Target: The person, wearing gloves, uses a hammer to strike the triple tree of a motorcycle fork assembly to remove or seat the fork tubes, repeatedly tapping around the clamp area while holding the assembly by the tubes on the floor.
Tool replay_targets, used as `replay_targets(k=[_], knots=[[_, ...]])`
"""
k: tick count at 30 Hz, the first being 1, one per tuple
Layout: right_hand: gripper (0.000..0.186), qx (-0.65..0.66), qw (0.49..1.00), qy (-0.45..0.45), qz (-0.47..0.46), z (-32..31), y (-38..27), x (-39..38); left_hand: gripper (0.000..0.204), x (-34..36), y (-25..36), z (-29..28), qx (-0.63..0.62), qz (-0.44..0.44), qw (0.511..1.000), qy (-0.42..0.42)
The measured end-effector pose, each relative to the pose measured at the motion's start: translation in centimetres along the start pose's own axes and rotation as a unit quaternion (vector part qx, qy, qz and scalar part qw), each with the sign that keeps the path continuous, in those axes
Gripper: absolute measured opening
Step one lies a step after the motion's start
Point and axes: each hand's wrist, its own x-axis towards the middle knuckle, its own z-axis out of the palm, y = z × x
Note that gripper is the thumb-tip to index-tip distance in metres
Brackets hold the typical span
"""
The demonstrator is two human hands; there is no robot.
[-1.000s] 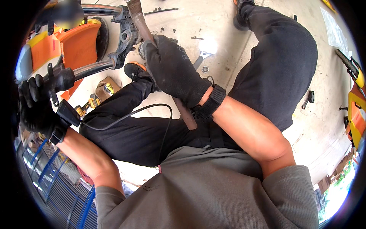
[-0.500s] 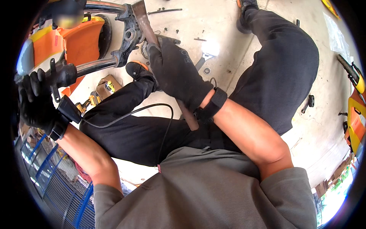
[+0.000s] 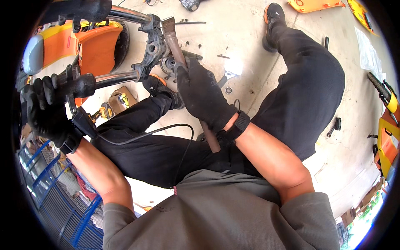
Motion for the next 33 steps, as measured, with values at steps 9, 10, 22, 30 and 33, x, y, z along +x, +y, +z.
replay_targets(k=[9, 10, 22, 30, 33], knots=[[0.024, 0.029, 0.998, 0.008, -0.047, 0.3, -0.1, -0.6, 0.024, 0.0, 0.0, -0.6, 0.009, -0.004, 1.000, -0.025], [0.024, 0.031, 0.998, 0.012, -0.050, 0.2, -0.1, -0.6, 0.023, 0.0, -0.1, 0.0, 0.024, 0.003, 1.000, -0.011], [0.024, 0.047, 0.999, -0.010, 0.006, 0.1, 0.5, -0.2, 0.022, -0.1, 0.4, -1.1, 0.002, -0.017, 0.999, -0.045], [0.025, 0.032, 0.999, 0.007, -0.027, 0.1, 0.6, 0.2, 0.021, 0.0, 0.2, -0.8, 0.034, 0.006, 0.999, -0.005], [0.025, 0.010, 1.000, -0.010, -0.027, 0.1, 1.4, 0.4, 0.020, -0.2, 0.0, 0.5, 0.047, 0.008, 0.999, 0.025]])
